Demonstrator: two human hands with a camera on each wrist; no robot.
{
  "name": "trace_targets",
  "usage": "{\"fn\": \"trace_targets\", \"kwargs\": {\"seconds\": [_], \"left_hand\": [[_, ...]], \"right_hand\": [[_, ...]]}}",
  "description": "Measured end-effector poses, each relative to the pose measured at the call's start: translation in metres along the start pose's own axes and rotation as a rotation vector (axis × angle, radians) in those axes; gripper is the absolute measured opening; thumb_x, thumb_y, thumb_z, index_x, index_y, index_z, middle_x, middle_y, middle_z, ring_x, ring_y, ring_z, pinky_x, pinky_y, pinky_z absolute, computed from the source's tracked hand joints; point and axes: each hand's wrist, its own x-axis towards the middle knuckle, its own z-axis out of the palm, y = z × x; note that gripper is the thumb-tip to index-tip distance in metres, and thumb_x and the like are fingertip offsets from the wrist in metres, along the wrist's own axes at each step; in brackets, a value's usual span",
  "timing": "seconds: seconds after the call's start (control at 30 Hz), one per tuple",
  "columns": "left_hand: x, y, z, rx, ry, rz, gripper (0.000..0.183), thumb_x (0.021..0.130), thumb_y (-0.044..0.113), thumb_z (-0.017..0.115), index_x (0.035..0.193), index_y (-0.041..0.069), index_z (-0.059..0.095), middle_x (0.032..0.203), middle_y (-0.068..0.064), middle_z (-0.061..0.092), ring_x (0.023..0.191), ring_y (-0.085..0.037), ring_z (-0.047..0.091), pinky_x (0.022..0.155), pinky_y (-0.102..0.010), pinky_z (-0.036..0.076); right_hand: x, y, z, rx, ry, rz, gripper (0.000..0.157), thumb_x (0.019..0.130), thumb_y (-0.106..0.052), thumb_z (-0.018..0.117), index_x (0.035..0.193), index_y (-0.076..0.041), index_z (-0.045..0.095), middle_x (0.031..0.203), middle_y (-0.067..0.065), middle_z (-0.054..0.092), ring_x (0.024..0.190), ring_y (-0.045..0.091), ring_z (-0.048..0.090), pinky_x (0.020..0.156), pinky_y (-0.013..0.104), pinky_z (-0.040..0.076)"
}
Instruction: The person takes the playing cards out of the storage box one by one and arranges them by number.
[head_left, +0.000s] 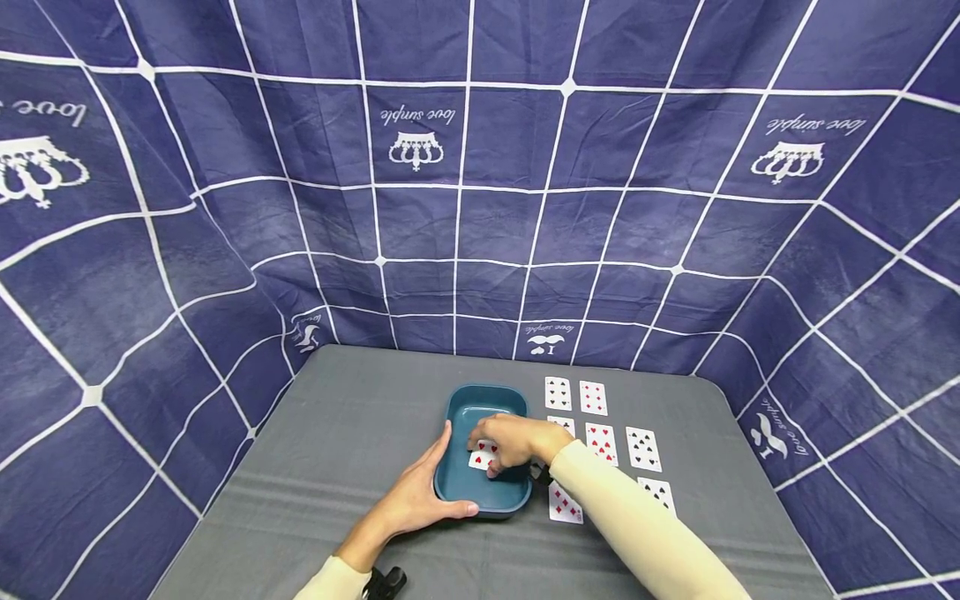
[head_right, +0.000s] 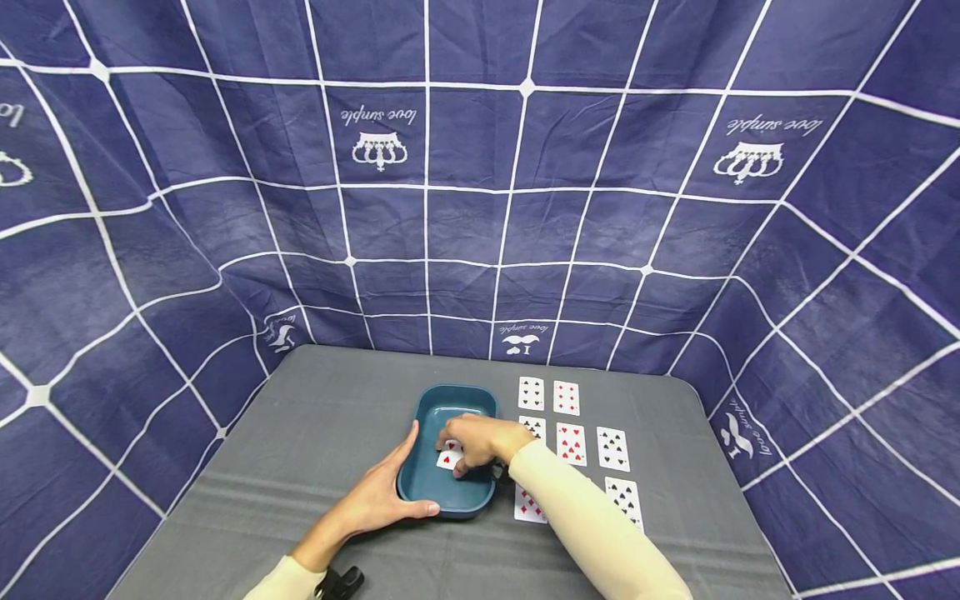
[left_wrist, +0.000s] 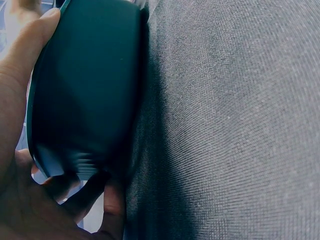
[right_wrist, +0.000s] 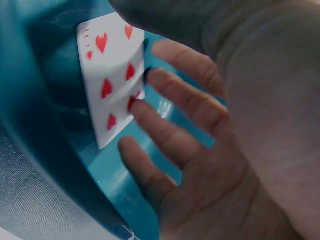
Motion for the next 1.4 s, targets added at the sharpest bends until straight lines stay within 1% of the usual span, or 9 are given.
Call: {"fn": "trace_targets", "kwargs": {"seconds": [0.13, 0.27, 0.43, 0.57, 0.7, 0.83, 1.03, 1.27, 1.4], "left_hand": [[0.000, 0.000, 0.000, -0.005, 0.001, 0.002, 0.148, 0.082, 0.059, 0.104, 0.190, 0.023, 0.010, 0.194, -0.016, 0.030, 0.176, -0.042, 0.039, 0.137, -0.070, 0.040], [0.000, 0.000, -0.001, -0.010, 0.000, 0.003, 0.148, 0.082, 0.060, 0.104, 0.190, 0.023, 0.011, 0.193, -0.016, 0.030, 0.176, -0.043, 0.039, 0.137, -0.070, 0.040], [-0.001, -0.001, 0.000, -0.014, -0.003, 0.000, 0.147, 0.082, 0.060, 0.104, 0.190, 0.023, 0.010, 0.194, -0.016, 0.029, 0.176, -0.043, 0.039, 0.137, -0.070, 0.040], [-0.001, 0.000, -0.001, -0.023, -0.003, -0.001, 0.147, 0.082, 0.058, 0.104, 0.190, 0.023, 0.010, 0.194, -0.017, 0.028, 0.176, -0.044, 0.038, 0.136, -0.071, 0.040], [-0.001, 0.000, -0.001, -0.035, -0.006, -0.004, 0.147, 0.083, 0.057, 0.105, 0.190, 0.026, 0.009, 0.194, -0.016, 0.027, 0.176, -0.044, 0.037, 0.137, -0.070, 0.039], [-0.002, 0.000, -0.001, -0.044, -0.014, -0.005, 0.147, 0.083, 0.057, 0.105, 0.190, 0.025, 0.009, 0.195, -0.016, 0.027, 0.177, -0.044, 0.037, 0.137, -0.071, 0.038], [-0.001, -0.003, 0.001, -0.042, -0.012, -0.002, 0.147, 0.083, 0.057, 0.105, 0.190, 0.022, 0.010, 0.194, -0.016, 0.027, 0.177, -0.043, 0.036, 0.138, -0.070, 0.038], [0.001, -0.003, 0.000, -0.026, -0.010, 0.010, 0.147, 0.083, 0.058, 0.104, 0.190, 0.020, 0.010, 0.194, -0.017, 0.029, 0.176, -0.043, 0.038, 0.137, -0.070, 0.040], [0.001, -0.002, 0.000, -0.028, -0.007, 0.010, 0.147, 0.083, 0.056, 0.105, 0.190, 0.019, 0.011, 0.194, -0.017, 0.028, 0.176, -0.043, 0.038, 0.137, -0.070, 0.039]], "right_hand": [[0.006, 0.004, -0.002, 0.030, -0.021, -0.031, 0.058, 0.094, -0.025, 0.101, 0.147, -0.020, 0.080, 0.153, -0.003, 0.077, 0.140, 0.016, 0.071, 0.126, 0.036, 0.053], [0.010, 0.010, -0.003, 0.117, -0.031, -0.040, 0.059, 0.094, -0.023, 0.101, 0.148, -0.020, 0.079, 0.151, -0.003, 0.079, 0.136, 0.019, 0.073, 0.122, 0.034, 0.055], [0.015, 0.014, -0.005, 0.179, 0.042, -0.020, 0.059, 0.092, -0.022, 0.102, 0.147, -0.017, 0.080, 0.146, 0.002, 0.080, 0.131, 0.026, 0.075, 0.116, 0.035, 0.058], [0.018, 0.013, -0.004, 0.134, 0.100, 0.071, 0.072, 0.089, -0.032, 0.105, 0.152, -0.015, 0.076, 0.151, 0.005, 0.073, 0.136, 0.025, 0.071, 0.119, 0.041, 0.059], [0.020, 0.007, -0.001, 0.067, 0.077, 0.198, 0.091, 0.082, -0.046, 0.109, 0.159, -0.020, 0.071, 0.147, 0.003, 0.067, 0.132, 0.021, 0.068, 0.114, 0.044, 0.062], [0.022, 0.001, 0.002, 0.016, 0.049, 0.263, 0.100, 0.073, -0.051, 0.113, 0.158, -0.022, 0.070, 0.135, 0.002, 0.064, 0.125, 0.020, 0.065, 0.105, 0.045, 0.064], [0.028, -0.006, 0.005, -0.045, 0.039, 0.273, 0.098, 0.068, -0.046, 0.116, 0.151, -0.024, 0.070, 0.131, 0.001, 0.065, 0.122, 0.018, 0.063, 0.105, 0.040, 0.064], [0.031, -0.009, 0.003, -0.056, 0.019, 0.248, 0.087, 0.072, -0.039, 0.115, 0.145, -0.022, 0.071, 0.130, 0.001, 0.071, 0.119, 0.017, 0.062, 0.107, 0.036, 0.061], [0.031, -0.010, 0.003, -0.046, 0.028, 0.243, 0.085, 0.073, -0.037, 0.115, 0.144, -0.020, 0.071, 0.129, 0.003, 0.068, 0.118, 0.018, 0.063, 0.106, 0.036, 0.061]]}}
